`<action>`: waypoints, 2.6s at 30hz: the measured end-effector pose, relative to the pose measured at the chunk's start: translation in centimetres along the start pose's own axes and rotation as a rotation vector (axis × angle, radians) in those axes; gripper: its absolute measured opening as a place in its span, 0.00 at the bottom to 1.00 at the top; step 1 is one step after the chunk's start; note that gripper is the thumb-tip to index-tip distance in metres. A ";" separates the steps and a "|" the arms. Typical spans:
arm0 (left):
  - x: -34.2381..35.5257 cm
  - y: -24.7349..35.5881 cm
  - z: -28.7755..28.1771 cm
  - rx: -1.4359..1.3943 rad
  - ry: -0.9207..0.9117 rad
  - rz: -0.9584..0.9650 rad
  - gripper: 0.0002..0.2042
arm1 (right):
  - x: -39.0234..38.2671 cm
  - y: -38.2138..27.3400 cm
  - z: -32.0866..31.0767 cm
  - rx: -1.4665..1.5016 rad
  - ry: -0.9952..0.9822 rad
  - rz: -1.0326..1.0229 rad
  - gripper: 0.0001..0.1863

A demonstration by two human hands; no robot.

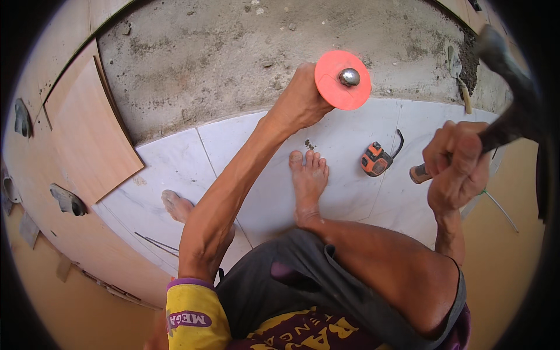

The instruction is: The person mixes cement with a hoe, carries a bucket of mortar, and installs floor tiles. They use a hammer and a red tile leveling tool to secure the tiles into place.

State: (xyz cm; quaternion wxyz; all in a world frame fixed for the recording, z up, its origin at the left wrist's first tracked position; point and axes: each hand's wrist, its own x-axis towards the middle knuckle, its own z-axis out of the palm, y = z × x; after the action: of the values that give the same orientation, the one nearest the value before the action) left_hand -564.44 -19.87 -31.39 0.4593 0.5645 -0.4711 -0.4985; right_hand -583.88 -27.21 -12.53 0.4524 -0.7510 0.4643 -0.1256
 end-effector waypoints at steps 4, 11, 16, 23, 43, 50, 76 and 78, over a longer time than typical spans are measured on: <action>1.2 -0.2 1.9 -0.087 -0.059 0.055 0.11 | 0.6 -1.0 -0.8 -0.546 -0.279 0.154 0.18; 1.5 -2.0 -1.3 -0.125 0.217 -0.015 0.07 | -0.8 -2.8 -0.7 -0.079 0.145 -0.018 0.23; 1.4 1.7 -4.3 -0.212 0.151 -0.108 0.08 | -0.4 -1.2 0.2 0.091 0.122 0.253 0.23; -1.4 -0.8 -2.3 -0.093 0.161 -0.099 0.06 | -0.4 -0.2 1.4 0.020 0.003 0.231 0.22; -1.6 -2.0 -4.2 -0.090 -0.191 -0.127 0.10 | 0.0 -4.6 2.2 -0.086 -0.073 0.140 0.15; -1.1 0.1 -3.3 -0.065 -0.104 -0.064 0.09 | -0.4 0.5 4.0 -0.189 -0.128 0.343 0.16; -2.4 -2.1 -2.9 -0.098 -0.158 -0.003 0.09 | -0.4 -4.0 4.1 -0.058 0.029 0.131 0.14; -1.4 -2.1 -2.5 -0.143 -0.159 -0.035 0.09 | -2.2 -0.6 5.6 -0.066 0.125 -0.065 0.13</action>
State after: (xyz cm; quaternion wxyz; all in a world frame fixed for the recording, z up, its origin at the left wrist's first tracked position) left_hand -561.93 -18.07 -33.06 0.4507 0.4974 -0.4592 -0.5819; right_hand -581.32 -22.20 -14.65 0.3933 -0.7709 0.4709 -0.1713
